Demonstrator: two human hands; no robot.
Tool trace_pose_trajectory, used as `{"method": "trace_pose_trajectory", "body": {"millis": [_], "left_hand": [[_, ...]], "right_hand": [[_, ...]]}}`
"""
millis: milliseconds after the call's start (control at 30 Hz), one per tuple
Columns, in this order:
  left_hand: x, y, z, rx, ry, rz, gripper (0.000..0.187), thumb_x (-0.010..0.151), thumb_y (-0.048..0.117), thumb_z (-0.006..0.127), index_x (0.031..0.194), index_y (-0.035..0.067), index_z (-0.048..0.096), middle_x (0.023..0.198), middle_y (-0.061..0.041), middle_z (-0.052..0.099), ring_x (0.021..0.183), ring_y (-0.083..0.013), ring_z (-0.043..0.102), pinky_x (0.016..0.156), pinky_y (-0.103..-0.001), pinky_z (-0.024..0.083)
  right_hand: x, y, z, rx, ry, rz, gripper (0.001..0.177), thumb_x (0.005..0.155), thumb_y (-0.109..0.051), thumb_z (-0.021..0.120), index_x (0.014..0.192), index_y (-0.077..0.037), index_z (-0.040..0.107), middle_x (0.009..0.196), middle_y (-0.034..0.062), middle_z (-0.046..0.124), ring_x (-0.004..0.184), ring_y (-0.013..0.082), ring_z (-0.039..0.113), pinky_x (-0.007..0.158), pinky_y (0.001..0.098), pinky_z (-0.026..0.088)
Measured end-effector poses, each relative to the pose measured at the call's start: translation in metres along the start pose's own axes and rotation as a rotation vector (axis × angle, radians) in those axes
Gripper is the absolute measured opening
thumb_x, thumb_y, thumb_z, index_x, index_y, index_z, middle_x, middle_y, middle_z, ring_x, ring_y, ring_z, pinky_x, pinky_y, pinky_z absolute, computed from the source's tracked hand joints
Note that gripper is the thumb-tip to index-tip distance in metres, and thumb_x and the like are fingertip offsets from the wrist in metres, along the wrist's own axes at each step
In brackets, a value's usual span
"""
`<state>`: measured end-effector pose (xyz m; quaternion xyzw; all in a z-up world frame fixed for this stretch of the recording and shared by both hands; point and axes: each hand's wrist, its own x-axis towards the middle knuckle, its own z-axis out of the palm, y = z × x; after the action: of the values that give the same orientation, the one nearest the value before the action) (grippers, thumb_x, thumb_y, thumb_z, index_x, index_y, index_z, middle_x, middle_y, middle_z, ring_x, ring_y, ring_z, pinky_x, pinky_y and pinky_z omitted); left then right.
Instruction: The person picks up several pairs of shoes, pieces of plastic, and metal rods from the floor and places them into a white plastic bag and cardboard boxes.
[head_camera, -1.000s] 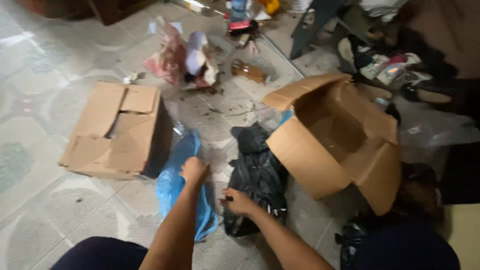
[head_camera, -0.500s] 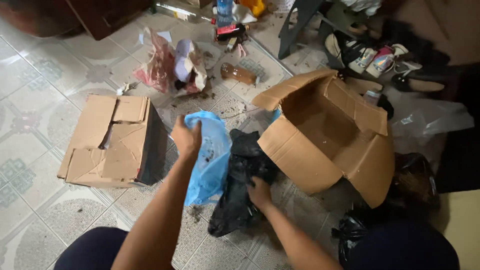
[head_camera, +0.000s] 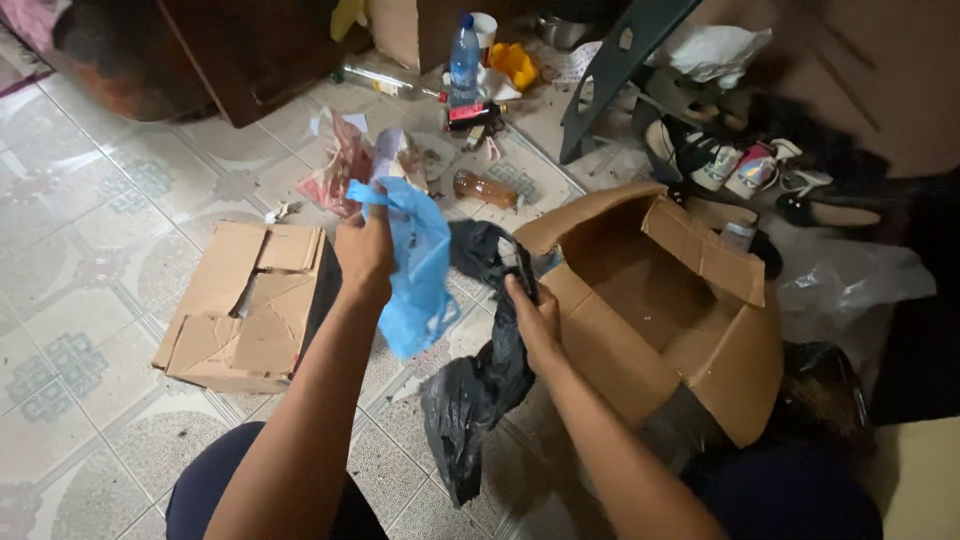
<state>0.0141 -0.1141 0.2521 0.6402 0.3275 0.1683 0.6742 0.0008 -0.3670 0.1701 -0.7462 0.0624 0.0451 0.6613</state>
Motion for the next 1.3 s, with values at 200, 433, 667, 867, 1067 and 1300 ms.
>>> {"method": "trace_pose_trajectory", "body": {"millis": [200,433,667,867,1067,1300], "left_hand": [[0.029,-0.022,-0.025,-0.458,-0.343,-0.211,0.049,0.096,0.062,0.06,0.091,0.014,0.062,0.055,0.003,0.04,0.042,-0.0146,0.037,0.038,-0.034,0.026],[0.034,-0.083,-0.022,-0.274,-0.294,0.09,0.051,0.096,0.051,0.068,0.106,0.001,0.07,0.061,0.0,0.052,0.051,-0.0159,0.048,0.046,-0.035,0.04],[-0.041,-0.056,0.031,0.031,-0.683,-0.27,0.049,0.09,0.053,0.058,0.12,0.015,0.065,0.103,-0.002,0.072,0.094,-0.0216,0.069,0.07,-0.042,0.059],[-0.013,-0.082,0.044,-0.345,-0.461,-0.1,0.038,0.087,0.024,0.067,0.124,0.015,0.069,0.11,-0.002,0.07,0.1,-0.0233,0.063,0.083,-0.038,0.054],[-0.043,-0.045,0.04,-0.908,-0.515,0.022,0.049,0.086,0.013,0.063,0.134,0.015,0.057,0.117,0.0,0.071,0.108,-0.0219,0.067,0.092,-0.04,0.058],[-0.026,-0.242,0.067,0.468,-0.269,0.577,0.047,0.088,0.012,0.066,0.135,0.008,0.066,0.115,-0.018,0.073,0.108,-0.0345,0.074,0.09,-0.042,0.055]], "right_hand": [[0.042,0.076,-0.005,0.164,0.045,0.359,0.052,0.086,-0.018,0.077,0.13,-0.007,0.051,0.117,0.0067,0.066,0.103,0.0246,0.067,0.088,0.0397,0.056],[0.058,0.052,-0.019,0.54,0.028,0.357,0.043,0.077,-0.014,0.073,0.119,-0.005,0.066,0.104,0.0096,0.076,0.094,0.0279,0.073,0.086,0.0439,0.061],[0.042,-0.013,0.012,0.631,-0.327,0.322,0.029,0.084,-0.025,0.074,0.104,-0.005,0.073,0.098,0.008,0.074,0.084,0.0233,0.069,0.081,0.039,0.056],[0.013,-0.01,-0.006,0.462,-0.357,0.187,0.044,0.088,-0.037,0.07,0.116,-0.003,0.072,0.109,0.0076,0.074,0.096,0.0202,0.068,0.089,0.0373,0.054],[-0.037,0.025,-0.022,0.411,-0.156,0.283,0.071,0.089,-0.066,0.059,0.146,-0.024,0.055,0.134,-0.0044,0.062,0.116,0.0157,0.059,0.094,0.0441,0.049],[-0.025,-0.005,0.02,0.598,-0.227,0.34,0.073,0.081,-0.051,0.077,0.14,-0.012,0.058,0.128,0.0063,0.069,0.114,0.0244,0.065,0.096,0.0435,0.055]]}}
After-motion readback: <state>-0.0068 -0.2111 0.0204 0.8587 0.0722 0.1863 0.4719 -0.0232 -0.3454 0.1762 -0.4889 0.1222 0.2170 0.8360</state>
